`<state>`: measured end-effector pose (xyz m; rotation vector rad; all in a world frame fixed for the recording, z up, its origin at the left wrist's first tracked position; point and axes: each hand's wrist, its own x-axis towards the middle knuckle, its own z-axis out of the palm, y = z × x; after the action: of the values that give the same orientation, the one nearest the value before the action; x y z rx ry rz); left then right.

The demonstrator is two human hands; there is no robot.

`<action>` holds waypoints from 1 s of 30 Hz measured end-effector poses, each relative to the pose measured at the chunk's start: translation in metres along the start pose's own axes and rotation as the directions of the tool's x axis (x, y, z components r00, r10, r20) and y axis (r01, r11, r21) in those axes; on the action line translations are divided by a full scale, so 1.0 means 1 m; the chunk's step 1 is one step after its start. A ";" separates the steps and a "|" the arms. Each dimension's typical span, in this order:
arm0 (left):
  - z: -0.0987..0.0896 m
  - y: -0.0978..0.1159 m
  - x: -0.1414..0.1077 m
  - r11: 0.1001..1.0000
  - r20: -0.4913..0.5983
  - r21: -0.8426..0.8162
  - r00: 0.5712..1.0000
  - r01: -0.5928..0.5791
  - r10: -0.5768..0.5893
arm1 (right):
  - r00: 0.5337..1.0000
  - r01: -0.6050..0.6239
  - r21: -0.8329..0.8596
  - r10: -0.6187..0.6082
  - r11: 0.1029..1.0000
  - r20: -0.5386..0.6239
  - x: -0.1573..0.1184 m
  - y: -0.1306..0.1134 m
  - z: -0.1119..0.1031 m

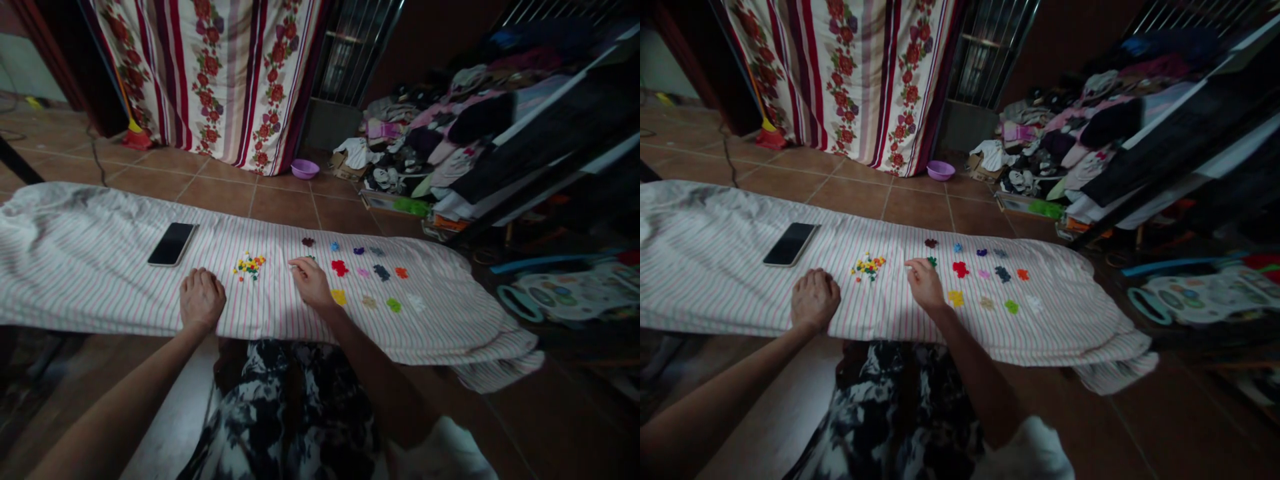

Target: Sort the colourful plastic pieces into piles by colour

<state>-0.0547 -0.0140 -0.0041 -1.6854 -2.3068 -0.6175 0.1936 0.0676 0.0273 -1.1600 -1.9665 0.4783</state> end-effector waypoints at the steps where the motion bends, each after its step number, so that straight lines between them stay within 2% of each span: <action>1: 0.001 0.000 0.000 1.000 -0.009 -0.006 1.000 0.004 -0.004 | 0.999 0.019 0.003 -0.019 1.000 0.045 0.005 -0.005 0.012; 5: 0.001 -0.001 0.001 1.000 -0.005 0.004 1.000 -0.020 0.020 | 0.988 -0.005 -0.068 0.016 0.998 0.157 0.022 -0.012 0.051; 10: 0.000 0.000 0.002 0.999 0.004 0.035 0.999 -0.034 0.034 | 0.972 -0.101 -0.209 0.141 0.973 0.187 0.037 -0.010 0.076; 14: -0.001 0.001 0.002 0.999 0.011 0.028 0.999 -0.037 0.037 | 0.965 -0.167 -0.265 0.212 0.950 0.151 0.037 -0.007 0.085; 19: 0.000 0.001 0.001 0.999 -0.002 -0.001 0.999 -0.037 0.037 | 0.973 -0.183 -0.265 0.213 0.947 0.088 0.032 -0.005 0.091; 30: -0.003 0.002 0.000 0.998 -0.010 0.049 0.999 -0.050 0.051 | 0.968 -0.196 -0.302 0.232 0.933 0.090 0.029 -0.008 0.092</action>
<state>-0.0534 -0.0149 -0.0014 -1.7086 -2.2459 -0.5550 0.1091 0.0944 -0.0123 -1.5768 -2.0768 0.3876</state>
